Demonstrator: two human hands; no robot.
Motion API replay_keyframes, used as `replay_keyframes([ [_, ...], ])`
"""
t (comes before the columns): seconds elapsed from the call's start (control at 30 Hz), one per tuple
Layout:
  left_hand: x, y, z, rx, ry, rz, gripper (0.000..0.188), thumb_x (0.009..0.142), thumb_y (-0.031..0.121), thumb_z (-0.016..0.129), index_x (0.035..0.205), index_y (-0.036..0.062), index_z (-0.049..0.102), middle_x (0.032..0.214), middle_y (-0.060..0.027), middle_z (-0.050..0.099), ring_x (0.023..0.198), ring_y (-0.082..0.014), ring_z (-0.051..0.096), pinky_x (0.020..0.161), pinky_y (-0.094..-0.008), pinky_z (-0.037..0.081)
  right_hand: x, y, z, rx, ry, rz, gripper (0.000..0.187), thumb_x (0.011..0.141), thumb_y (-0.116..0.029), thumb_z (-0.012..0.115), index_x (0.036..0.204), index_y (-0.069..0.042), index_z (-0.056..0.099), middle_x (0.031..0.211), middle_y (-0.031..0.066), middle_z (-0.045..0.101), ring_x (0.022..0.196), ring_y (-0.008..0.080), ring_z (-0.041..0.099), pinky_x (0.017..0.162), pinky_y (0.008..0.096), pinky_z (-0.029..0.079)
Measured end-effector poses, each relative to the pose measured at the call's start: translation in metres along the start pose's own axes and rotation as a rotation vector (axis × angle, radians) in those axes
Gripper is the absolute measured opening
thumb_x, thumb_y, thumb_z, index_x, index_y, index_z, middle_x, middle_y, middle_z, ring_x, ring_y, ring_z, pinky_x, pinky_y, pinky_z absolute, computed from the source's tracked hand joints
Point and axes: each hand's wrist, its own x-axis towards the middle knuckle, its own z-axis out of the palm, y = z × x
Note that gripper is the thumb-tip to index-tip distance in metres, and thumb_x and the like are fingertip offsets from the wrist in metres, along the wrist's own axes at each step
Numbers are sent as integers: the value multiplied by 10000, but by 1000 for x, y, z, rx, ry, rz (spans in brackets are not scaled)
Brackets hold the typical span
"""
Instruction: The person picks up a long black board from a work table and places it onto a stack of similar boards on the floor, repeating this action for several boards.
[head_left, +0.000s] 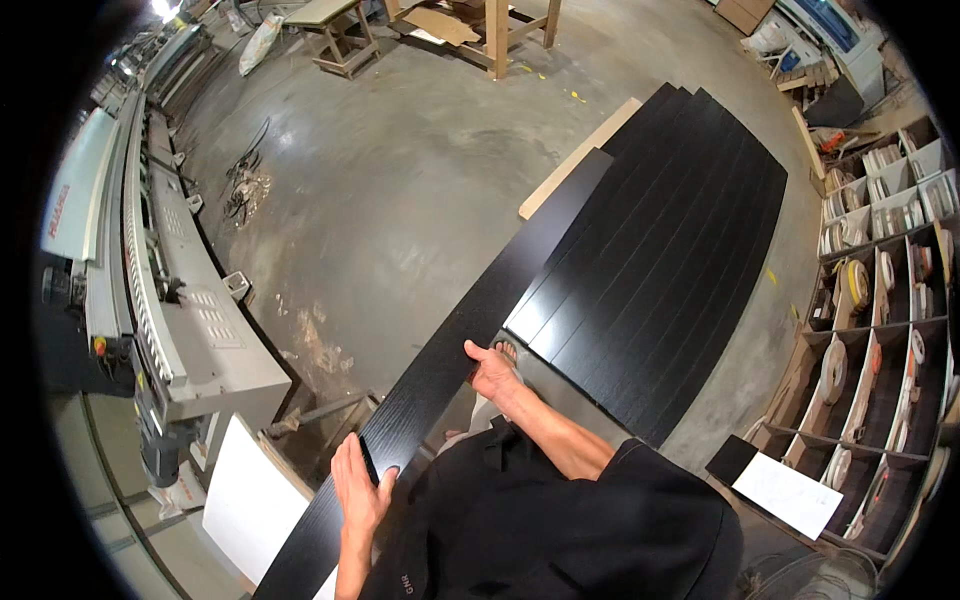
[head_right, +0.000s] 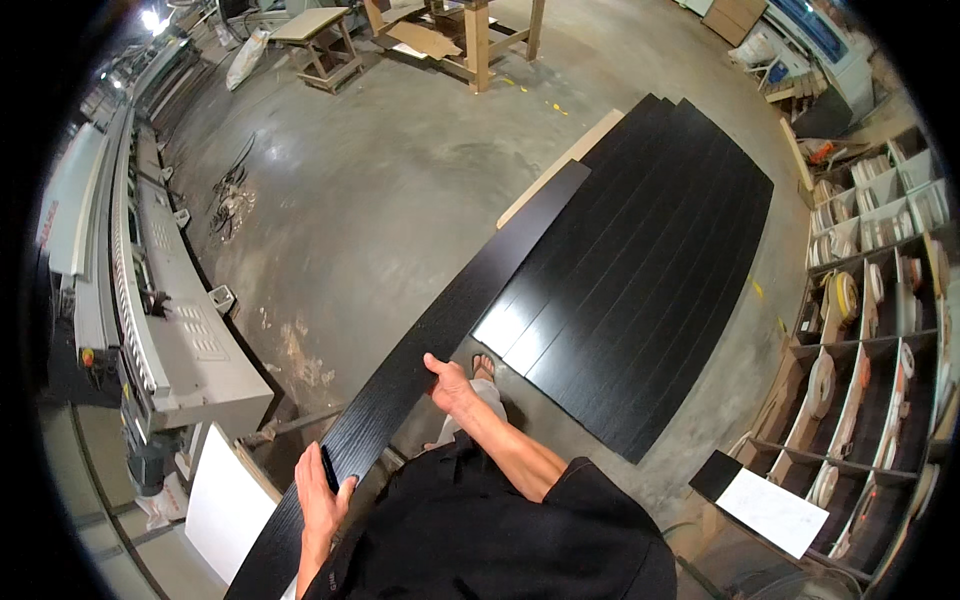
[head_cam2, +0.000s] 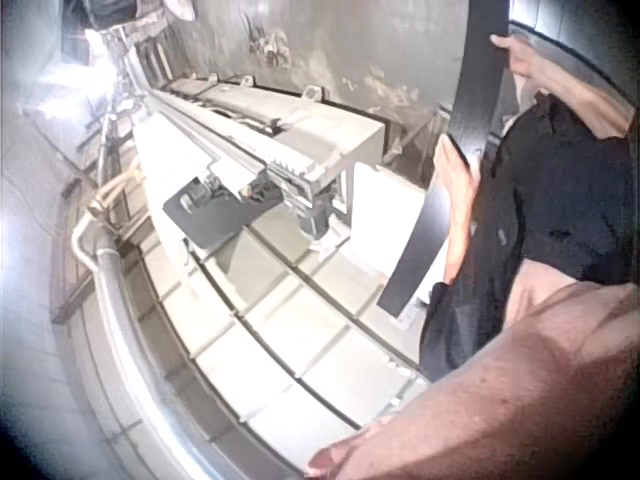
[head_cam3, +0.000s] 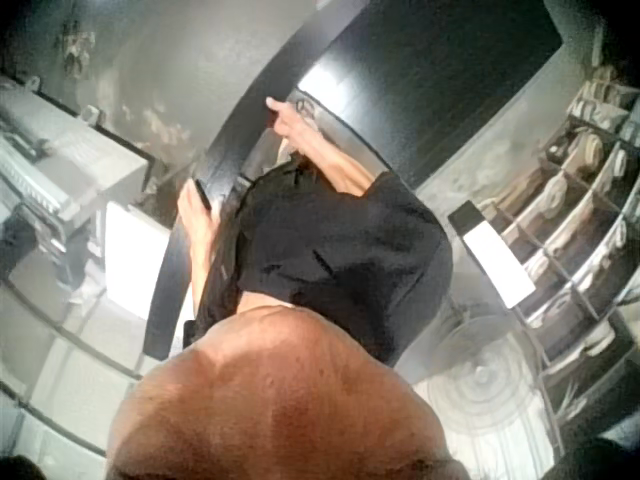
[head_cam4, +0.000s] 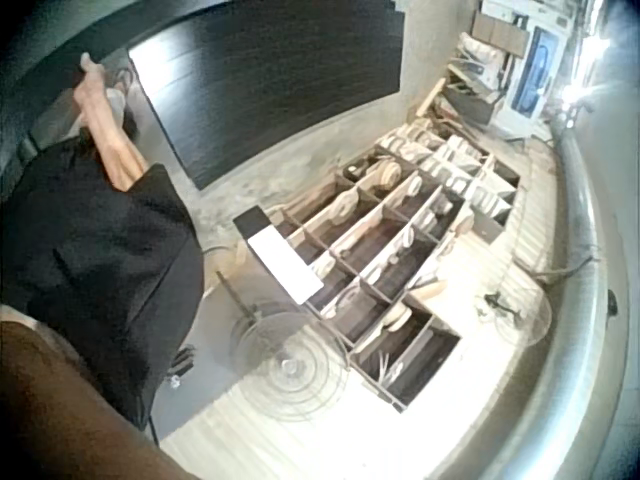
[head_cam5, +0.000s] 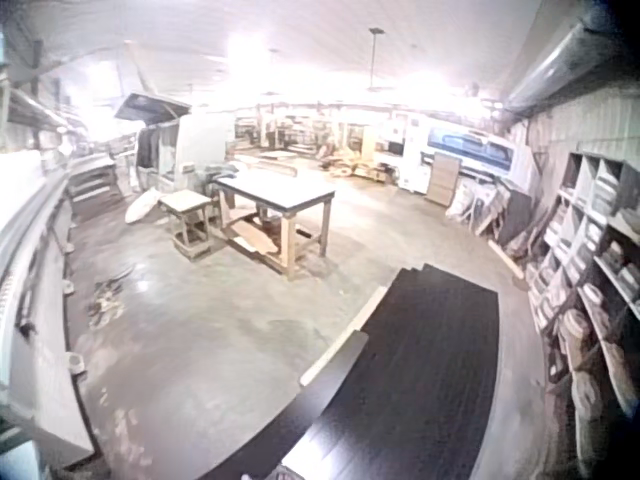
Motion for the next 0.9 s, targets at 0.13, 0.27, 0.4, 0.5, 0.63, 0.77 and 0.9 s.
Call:
replay_keyframes([
  [0.13, 23, 0, -10, 111, -50, -65, 796, 672, 230, 739, 1292, -78, 345, 1272, -258, 413, 1179, -418, 371, 1026, -468, 264, 79, -37, -52, 100, 21, -25, 284, 874, -209, 590, 1095, -34, 557, 1054, 83, 610, 997, 240, 561, 895, 390, 453],
  [0.27, 12, -31, -30, 187, -69, -213, 811, 653, 263, 737, 1286, -73, 358, 1208, -259, 459, 1138, -418, 397, 1001, -464, 287, 101, -79, -44, 110, 91, -68, 318, 886, -269, 571, 1108, -41, 561, 1096, 93, 606, 1027, 261, 548, 942, 403, 411],
  [0.4, 23, -61, -85, 101, -214, -442, 687, 618, 301, 752, 1146, -72, 520, 963, -247, 598, 973, -372, 544, 892, -412, 407, 133, -123, -65, 189, 41, -81, 360, 903, -345, 525, 1089, -41, 575, 1107, 100, 606, 1035, 273, 551, 945, 431, 402],
  [0.5, 7, -123, -106, -29, -428, -716, 450, 651, 236, 741, 926, -98, 617, 729, -199, 645, 682, -266, 635, 645, -348, 491, 138, -148, -61, 213, 99, -114, 360, 901, -344, 528, 1080, -36, 579, 1107, 104, 607, 1030, 277, 555, 940, 443, 406],
  [0.63, 5, -156, -89, -403, -553, -867, 273, 709, 111, 692, 882, -92, 631, 690, -107, 642, 667, -160, 593, 627, -301, 467, 148, -162, -66, 208, 145, -157, 334, 898, -308, 536, 1089, -35, 571, 1134, 112, 592, 1068, 279, 530, 957, 445, 392],
  [0.77, 39, -162, -22, -516, -511, -605, 297, 726, 19, 643, 1015, -48, 619, 859, -145, 665, 778, -162, 606, 714, -281, 472, 151, -151, -88, 152, 236, -157, 315, 919, -271, 495, 1122, -33, 536, 1153, 111, 576, 1114, 273, 498, 1003, 414, 347],
  [0.9, 128, -109, 37, -426, -690, -305, 519, 727, -10, 630, 1230, 5, 503, 1111, -202, 605, 1031, -254, 595, 874, -311, 442, 115, -115, -129, -38, 115, -1, 244, 927, -265, 480, 1020, -51, 549, 979, 86, 631, 882, 215, 607, 818, 389, 479],
])
